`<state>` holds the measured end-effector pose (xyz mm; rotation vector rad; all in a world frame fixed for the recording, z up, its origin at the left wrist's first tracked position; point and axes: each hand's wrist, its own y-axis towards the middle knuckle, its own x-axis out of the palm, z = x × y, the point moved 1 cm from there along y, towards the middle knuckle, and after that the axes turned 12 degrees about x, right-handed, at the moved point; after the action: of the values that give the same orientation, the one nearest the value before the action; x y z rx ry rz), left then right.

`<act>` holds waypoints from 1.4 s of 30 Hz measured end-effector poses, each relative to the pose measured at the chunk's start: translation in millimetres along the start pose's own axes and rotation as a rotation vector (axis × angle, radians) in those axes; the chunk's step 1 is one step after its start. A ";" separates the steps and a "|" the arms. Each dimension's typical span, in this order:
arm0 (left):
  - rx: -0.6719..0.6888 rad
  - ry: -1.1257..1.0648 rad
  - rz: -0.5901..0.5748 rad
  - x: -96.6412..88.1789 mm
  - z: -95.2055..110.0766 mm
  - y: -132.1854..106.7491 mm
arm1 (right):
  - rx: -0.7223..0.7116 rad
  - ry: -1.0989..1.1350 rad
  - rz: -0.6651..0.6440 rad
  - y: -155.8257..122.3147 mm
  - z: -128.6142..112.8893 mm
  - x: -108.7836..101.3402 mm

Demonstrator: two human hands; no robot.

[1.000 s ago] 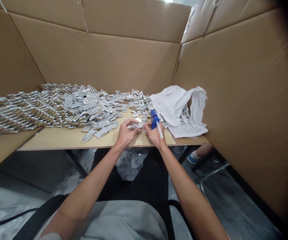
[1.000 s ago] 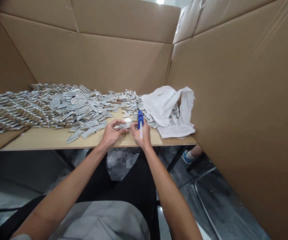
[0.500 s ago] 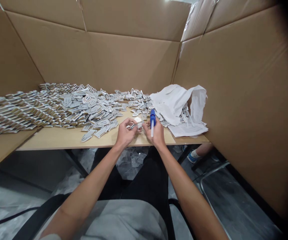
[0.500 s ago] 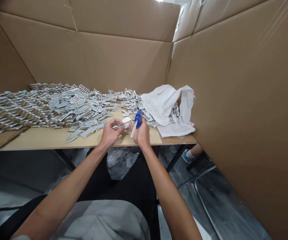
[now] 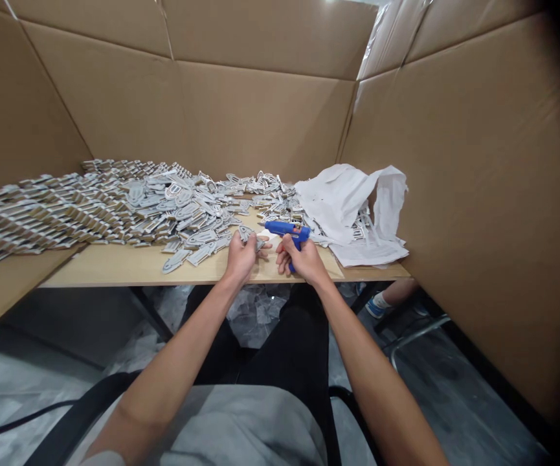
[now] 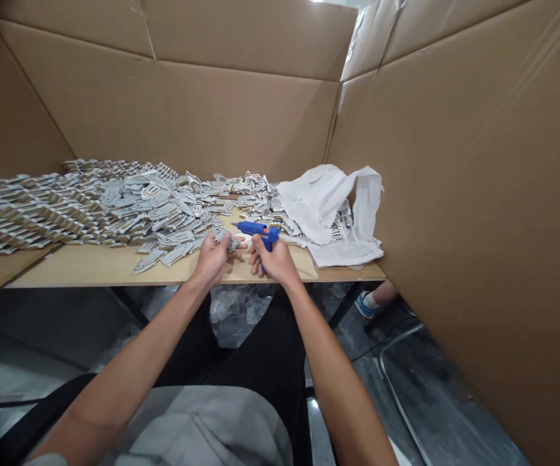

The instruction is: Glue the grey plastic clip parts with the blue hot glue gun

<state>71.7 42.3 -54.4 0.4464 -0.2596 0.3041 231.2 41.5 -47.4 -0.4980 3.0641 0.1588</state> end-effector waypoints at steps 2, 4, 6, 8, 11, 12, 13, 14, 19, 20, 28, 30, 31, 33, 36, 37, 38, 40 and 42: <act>-0.006 0.024 -0.027 0.4 1.7 -1.0 | 0.022 -0.031 -0.024 0.1 0.5 0.1; 0.018 0.062 -0.034 0.0 2.6 -0.8 | 0.026 -0.066 -0.018 0.9 2.0 0.2; 0.041 0.090 -0.047 -0.6 2.7 -0.3 | 0.023 -0.092 -0.012 2.1 3.8 0.2; 0.049 0.096 -0.069 -0.8 2.8 -0.1 | 0.024 -0.112 -0.013 3.1 5.4 0.2; 0.047 0.093 -0.096 -0.5 4.3 -1.1 | 0.028 -0.129 -0.010 3.3 5.7 0.1; 0.045 0.098 -0.100 -0.3 5.2 -1.6 | 0.028 -0.132 -0.006 3.0 5.1 0.1; 0.044 0.102 -0.099 -0.2 6.2 -2.1 | 0.028 -0.136 -0.003 2.5 4.3 0.1; 0.043 0.104 -0.097 0.0 7.1 -2.5 | 0.030 -0.142 0.000 1.9 3.3 0.2; 0.049 0.099 -0.096 0.6 9.1 -3.8 | 0.031 -0.170 0.014 -0.4 -0.5 0.3; 0.048 0.100 -0.098 0.7 9.1 -4.0 | 0.028 -0.174 0.018 -0.5 -0.7 0.3; 0.046 0.103 -0.098 0.8 7.7 -3.3 | 0.017 -0.224 0.029 -0.4 -0.2 0.1; 0.050 0.097 -0.095 0.5 6.4 -2.9 | 0.024 -0.224 0.029 0.0 0.1 -0.2; 0.054 0.092 -0.096 0.3 5.7 -2.6 | 0.025 -0.225 0.029 0.2 0.2 -0.4; 0.065 0.083 -0.099 -0.2 4.3 -2.3 | 0.023 -0.232 0.030 0.4 0.3 -0.7; 0.082 0.081 -0.104 -1.3 2.7 -1.9 | 0.030 -0.248 0.034 0.3 0.2 -0.7; 0.089 0.083 -0.106 -1.8 2.1 -1.9 | 0.033 -0.252 0.040 0.1 0.3 -0.6; 0.098 0.083 -0.108 -2.5 1.5 -1.8 | 0.036 -0.255 0.046 0.0 0.3 -0.4; 0.114 0.084 -0.115 -4.2 -0.3 -1.5 | 0.034 -0.258 0.050 -0.1 0.5 0.3; 0.132 0.098 -0.118 -6.2 -2.4 -1.0 | 0.009 -0.266 0.054 -0.4 0.5 1.4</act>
<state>66.8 41.1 -58.9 0.5728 -0.1170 0.2277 230.0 40.7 -48.1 -0.3612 2.8180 0.1951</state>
